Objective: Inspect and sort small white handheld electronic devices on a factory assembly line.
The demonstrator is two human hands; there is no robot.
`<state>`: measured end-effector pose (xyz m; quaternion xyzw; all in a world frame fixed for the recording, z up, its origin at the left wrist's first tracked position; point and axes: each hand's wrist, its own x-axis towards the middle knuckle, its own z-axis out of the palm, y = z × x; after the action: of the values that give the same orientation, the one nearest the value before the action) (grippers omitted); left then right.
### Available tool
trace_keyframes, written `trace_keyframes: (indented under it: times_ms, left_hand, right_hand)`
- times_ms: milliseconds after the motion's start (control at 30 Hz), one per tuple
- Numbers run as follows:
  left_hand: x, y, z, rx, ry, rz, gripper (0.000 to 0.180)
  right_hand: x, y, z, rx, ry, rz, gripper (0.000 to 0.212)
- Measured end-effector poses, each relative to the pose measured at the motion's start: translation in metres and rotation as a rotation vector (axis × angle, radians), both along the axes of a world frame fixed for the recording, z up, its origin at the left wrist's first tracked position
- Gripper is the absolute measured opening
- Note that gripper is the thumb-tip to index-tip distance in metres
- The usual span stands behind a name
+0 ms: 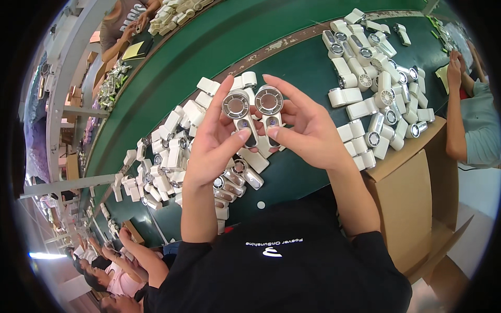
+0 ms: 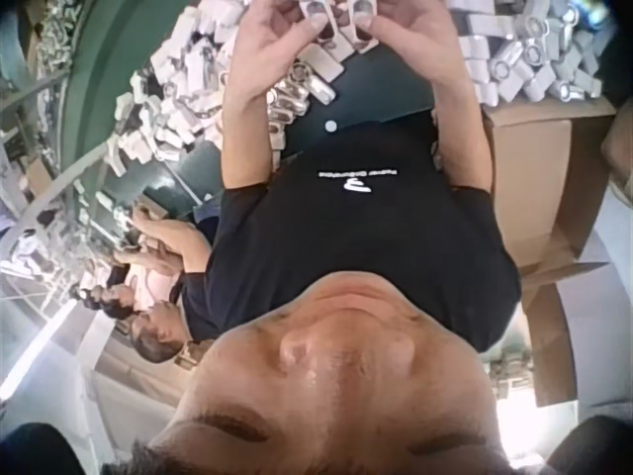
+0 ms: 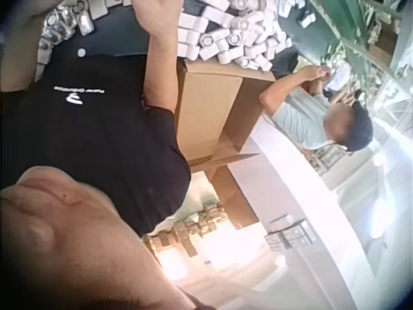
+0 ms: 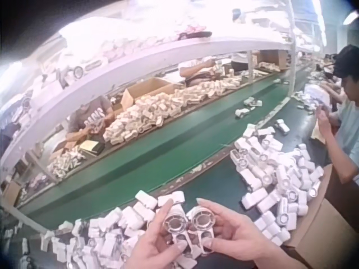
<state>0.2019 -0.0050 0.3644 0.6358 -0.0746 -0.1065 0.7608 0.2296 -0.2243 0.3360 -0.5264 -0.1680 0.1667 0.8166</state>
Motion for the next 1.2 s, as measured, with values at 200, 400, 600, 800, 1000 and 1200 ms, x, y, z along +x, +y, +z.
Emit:
trace_keyframes:
  times_ms: [200, 400, 600, 800, 1000, 1200]
  left_hand:
    - [-0.001, 0.0, 0.002, -0.019, -0.006, 0.006, 0.086]
    - [0.002, 0.001, 0.002, -0.032, 0.035, 0.006, 0.086]
    - [0.003, 0.001, -0.001, -0.016, -0.031, 0.01, 0.086]
    - [0.007, 0.002, -0.001, -0.017, -0.005, 0.006, 0.086]
    - [0.014, 0.0, 0.0, -0.005, -0.002, 0.001, 0.085]
    - [0.052, 0.0, -0.007, 0.528, -0.191, -0.004, 0.07]
  right_hand:
    - [-0.002, 0.002, 0.004, 0.011, -0.016, -0.015, 0.084]
    - [0.003, 0.005, 0.002, 0.048, 0.012, 0.002, 0.081]
    - [0.004, 0.006, 0.002, 0.007, -0.004, -0.002, 0.085]
    - [0.008, 0.007, 0.0, 0.031, -0.021, -0.008, 0.081]
    - [0.013, 0.005, -0.002, 0.028, 0.005, -0.021, 0.082]
    - [0.025, -0.007, -0.024, -0.507, -0.147, -0.392, 0.071]
